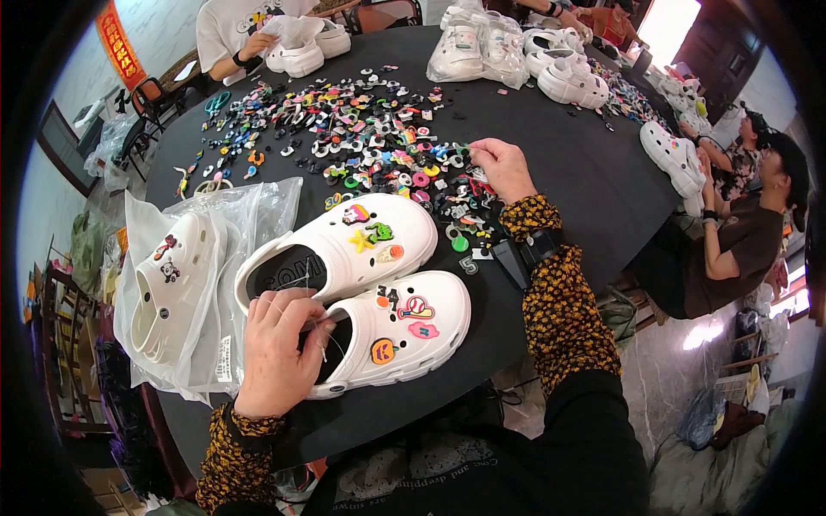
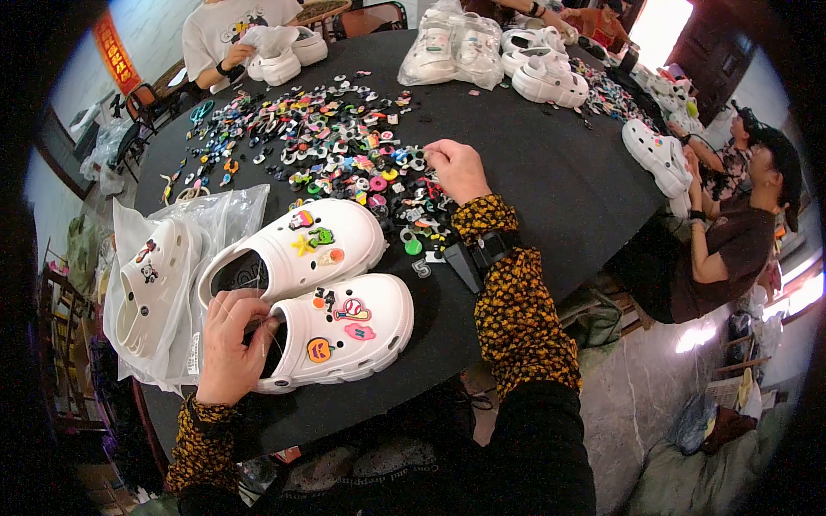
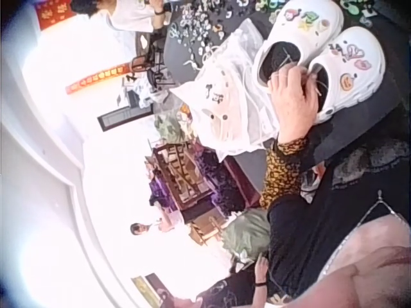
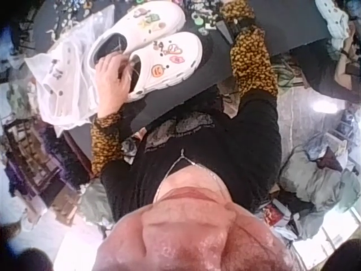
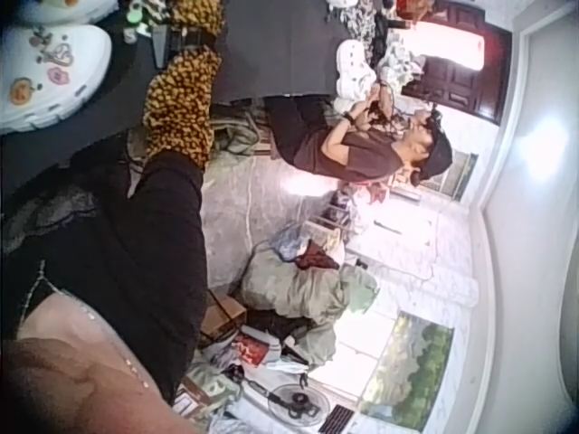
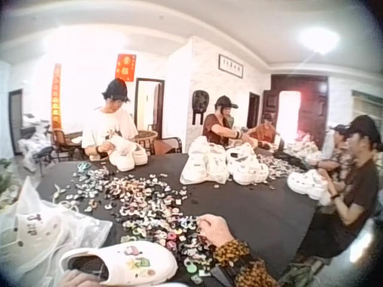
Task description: Decorating white clog-style shoes with various small colorful charms.
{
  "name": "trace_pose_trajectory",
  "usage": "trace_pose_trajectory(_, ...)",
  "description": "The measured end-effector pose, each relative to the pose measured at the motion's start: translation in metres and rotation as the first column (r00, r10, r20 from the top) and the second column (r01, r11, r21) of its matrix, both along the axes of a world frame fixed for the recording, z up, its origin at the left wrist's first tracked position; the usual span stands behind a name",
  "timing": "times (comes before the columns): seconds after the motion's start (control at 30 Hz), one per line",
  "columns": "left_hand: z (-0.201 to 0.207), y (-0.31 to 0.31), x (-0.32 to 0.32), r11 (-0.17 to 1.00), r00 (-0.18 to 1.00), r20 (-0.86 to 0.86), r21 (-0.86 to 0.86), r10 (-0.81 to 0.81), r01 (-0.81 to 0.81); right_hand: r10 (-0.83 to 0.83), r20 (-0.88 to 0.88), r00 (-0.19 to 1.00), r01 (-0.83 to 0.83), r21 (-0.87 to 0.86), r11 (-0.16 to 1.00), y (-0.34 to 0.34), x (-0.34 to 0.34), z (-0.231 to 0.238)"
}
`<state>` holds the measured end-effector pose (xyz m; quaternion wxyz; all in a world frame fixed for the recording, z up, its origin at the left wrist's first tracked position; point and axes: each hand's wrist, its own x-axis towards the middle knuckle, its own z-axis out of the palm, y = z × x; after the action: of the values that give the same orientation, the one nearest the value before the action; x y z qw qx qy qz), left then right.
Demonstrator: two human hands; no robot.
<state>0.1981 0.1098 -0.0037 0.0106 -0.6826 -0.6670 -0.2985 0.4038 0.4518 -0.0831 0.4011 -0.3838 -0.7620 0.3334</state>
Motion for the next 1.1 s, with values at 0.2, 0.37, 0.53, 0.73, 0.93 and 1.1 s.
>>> trace_pose_trajectory(0.2, 0.000, 0.000, 0.000, 1.000, 1.000, 0.001, 0.004, -0.002, 0.002, -0.003, -0.047, 0.999, 0.003, -0.009, 1.000, 0.002, 0.000, -0.003)
trace_pose_trajectory(0.37, 0.000, 0.000, 0.000, 1.000, 1.000, 0.005, 0.006, -0.002, 0.002, 0.038, -0.097, 0.995, -0.048, -0.100, 0.994, -0.001, 0.000, -0.001)
trace_pose_trajectory(0.53, 0.000, 0.001, 0.000, 1.000, 1.000, 0.001, -0.004, 0.005, -0.005, 0.098, -0.214, 0.972, -0.116, -0.077, 0.990, -0.005, -0.004, 0.001)
trace_pose_trajectory(0.73, 0.000, 0.001, 0.000, 1.000, 1.000, -0.008, -0.002, 0.002, -0.002, 0.126, -0.241, 0.962, -0.153, -0.096, 0.984, -0.012, -0.005, 0.008)
trace_pose_trajectory(0.93, 0.000, 0.000, 0.000, 1.000, 1.000, 0.003, -0.010, 0.005, -0.005, 0.153, -0.229, 0.961, -0.192, -0.160, 0.968, -0.021, -0.006, 0.016)
trace_pose_trajectory(1.1, 0.000, 0.000, -0.001, 1.000, 1.000, 0.015, -0.003, 0.002, -0.002, 0.127, -0.186, 0.974, -0.160, -0.180, 0.971, -0.024, -0.007, 0.019)
